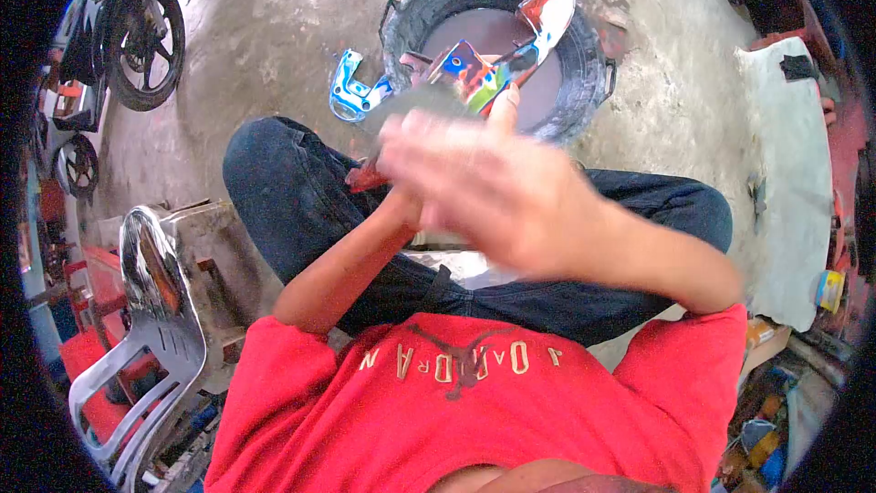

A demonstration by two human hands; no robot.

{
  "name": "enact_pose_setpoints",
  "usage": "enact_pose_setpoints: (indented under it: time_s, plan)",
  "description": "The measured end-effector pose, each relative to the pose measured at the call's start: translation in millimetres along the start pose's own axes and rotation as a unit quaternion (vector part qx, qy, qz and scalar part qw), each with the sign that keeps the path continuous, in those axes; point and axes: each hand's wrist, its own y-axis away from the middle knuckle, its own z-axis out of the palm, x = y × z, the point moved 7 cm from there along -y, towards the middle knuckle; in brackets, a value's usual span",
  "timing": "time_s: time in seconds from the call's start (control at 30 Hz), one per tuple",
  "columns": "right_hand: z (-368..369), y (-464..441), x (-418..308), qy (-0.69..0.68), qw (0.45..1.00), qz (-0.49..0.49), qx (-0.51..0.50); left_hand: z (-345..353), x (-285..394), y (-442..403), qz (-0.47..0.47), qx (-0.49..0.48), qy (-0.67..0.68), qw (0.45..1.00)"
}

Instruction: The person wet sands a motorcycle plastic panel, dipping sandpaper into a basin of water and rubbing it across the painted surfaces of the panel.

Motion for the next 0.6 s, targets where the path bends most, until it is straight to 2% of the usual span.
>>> enact_pose_setpoints:
  time_s: [0.07, 0.1, 0.17, 0.2, 0.27, 0.3, 0.37, 0.43, 0.5, 0.53, 0.57, 0.6]
  plan:
    - [-7, -2, 50, 0.057, 0.997, 0.046, -0.001, 0, -1, 2, 0.0, -0.001, -0.002, 1.0]
    - [-4, 3, 77, 0.068, 0.988, 0.136, -0.001, 0, -1, 3, 0.001, 0.001, -0.003, 1.0]
    - [-6, 1, 53, 0.074, 0.992, 0.092, -0.038, 1, -2, 4, 0.001, 0.0, -0.004, 1.0]
    - [1, 4, 29, 0.031, 0.999, 0.039, -0.003, 1, -2, 4, 0.0, 0.002, -0.002, 1.0]
    - [1, -1, -4, -0.032, 0.999, 0.019, 0.018, 1, -1, 6, 0.0, -0.001, 0.0, 1.0]
    - [1, -1, -9, -0.04, 0.999, -0.005, 0.018, 1, 0, 5, 0.002, -0.001, 0.001, 1.0]
    - [-6, -2, 32, -0.026, 1.0, -0.002, 0.018, 3, 1, 2, 0.006, -0.001, 0.003, 1.0]
    - [-9, -5, 74, 0.041, 0.986, 0.159, 0.005, 2, 0, 0, 0.009, 0.004, 0.003, 1.0]
    - [-7, -2, 48, 0.026, 0.992, 0.12, -0.024, 3, 0, 0, 0.009, 0.007, 0.001, 1.0]
    - [-2, -1, 24, -0.005, 0.999, 0.051, 0.011, 2, 1, 0, 0.008, 0.008, 0.006, 1.0]
    - [4, 1, -2, 0.034, 0.998, -0.009, 0.047, 2, 1, 2, 0.008, 0.007, 0.007, 1.0]
    - [5, 1, -10, 0.031, 0.998, -0.025, 0.041, 0, 2, 2, 0.009, 0.007, 0.011, 1.0]
